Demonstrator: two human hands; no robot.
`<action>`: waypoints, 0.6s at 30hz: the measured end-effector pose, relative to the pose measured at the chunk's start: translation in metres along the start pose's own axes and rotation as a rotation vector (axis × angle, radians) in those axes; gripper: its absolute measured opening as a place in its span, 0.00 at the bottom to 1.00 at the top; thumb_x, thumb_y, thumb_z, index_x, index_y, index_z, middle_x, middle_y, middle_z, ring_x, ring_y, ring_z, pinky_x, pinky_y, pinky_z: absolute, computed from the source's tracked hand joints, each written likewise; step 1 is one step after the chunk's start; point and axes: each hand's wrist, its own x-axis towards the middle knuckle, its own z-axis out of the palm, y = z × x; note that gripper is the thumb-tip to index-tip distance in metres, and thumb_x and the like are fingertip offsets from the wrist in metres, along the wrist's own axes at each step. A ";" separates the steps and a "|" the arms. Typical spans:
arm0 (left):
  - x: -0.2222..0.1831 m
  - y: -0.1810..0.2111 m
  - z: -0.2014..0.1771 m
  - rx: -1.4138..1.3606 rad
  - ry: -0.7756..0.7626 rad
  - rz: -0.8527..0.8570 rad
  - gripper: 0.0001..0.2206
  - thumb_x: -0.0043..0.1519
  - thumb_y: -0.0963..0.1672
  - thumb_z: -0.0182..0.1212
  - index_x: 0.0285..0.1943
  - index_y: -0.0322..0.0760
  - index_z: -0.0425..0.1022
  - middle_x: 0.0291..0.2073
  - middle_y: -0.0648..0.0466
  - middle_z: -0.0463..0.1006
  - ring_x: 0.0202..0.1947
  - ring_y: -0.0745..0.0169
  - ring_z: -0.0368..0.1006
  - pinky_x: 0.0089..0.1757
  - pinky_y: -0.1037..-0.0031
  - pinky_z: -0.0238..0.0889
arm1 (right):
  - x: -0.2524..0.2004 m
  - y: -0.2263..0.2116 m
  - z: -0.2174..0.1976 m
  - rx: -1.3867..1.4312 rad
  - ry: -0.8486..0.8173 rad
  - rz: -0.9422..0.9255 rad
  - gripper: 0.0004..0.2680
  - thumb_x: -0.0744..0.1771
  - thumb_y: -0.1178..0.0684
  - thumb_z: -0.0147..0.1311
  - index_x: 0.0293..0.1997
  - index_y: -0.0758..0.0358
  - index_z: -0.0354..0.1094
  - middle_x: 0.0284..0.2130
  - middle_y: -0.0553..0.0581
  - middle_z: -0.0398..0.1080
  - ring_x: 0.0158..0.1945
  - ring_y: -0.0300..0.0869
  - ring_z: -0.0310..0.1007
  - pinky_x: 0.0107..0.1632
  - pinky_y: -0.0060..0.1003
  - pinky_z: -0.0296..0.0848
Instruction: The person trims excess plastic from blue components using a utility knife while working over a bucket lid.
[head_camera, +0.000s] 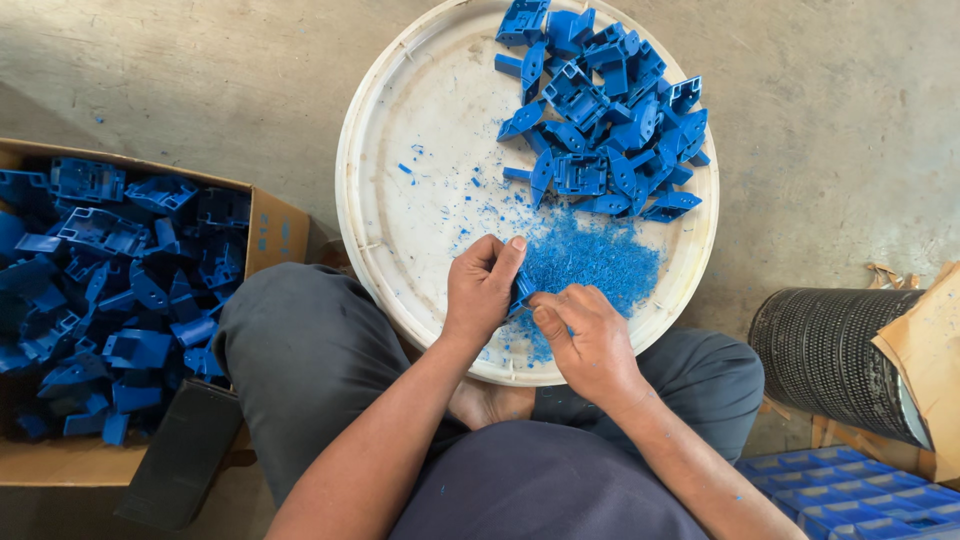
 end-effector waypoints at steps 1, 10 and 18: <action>0.000 0.000 0.000 0.008 0.002 -0.002 0.19 0.66 0.46 0.63 0.23 0.37 0.65 0.17 0.63 0.63 0.22 0.77 0.54 0.25 0.77 0.51 | 0.000 0.000 0.000 -0.004 -0.001 -0.005 0.13 0.70 0.43 0.48 0.45 0.60 0.78 0.24 0.55 0.64 0.33 0.48 0.66 0.39 0.44 0.67; 0.000 0.000 0.000 0.027 -0.002 0.015 0.19 0.67 0.46 0.63 0.23 0.37 0.64 0.17 0.63 0.62 0.23 0.77 0.53 0.25 0.76 0.51 | 0.001 -0.006 0.000 -0.103 0.049 -0.049 0.10 0.69 0.45 0.53 0.45 0.58 0.78 0.27 0.54 0.68 0.36 0.50 0.67 0.40 0.45 0.68; -0.002 0.000 0.001 0.038 -0.012 0.008 0.20 0.68 0.47 0.61 0.23 0.37 0.62 0.18 0.62 0.62 0.23 0.77 0.53 0.25 0.76 0.52 | -0.005 0.007 0.016 -0.079 0.166 -0.065 0.10 0.68 0.47 0.55 0.46 0.61 0.76 0.31 0.57 0.69 0.36 0.51 0.66 0.41 0.44 0.67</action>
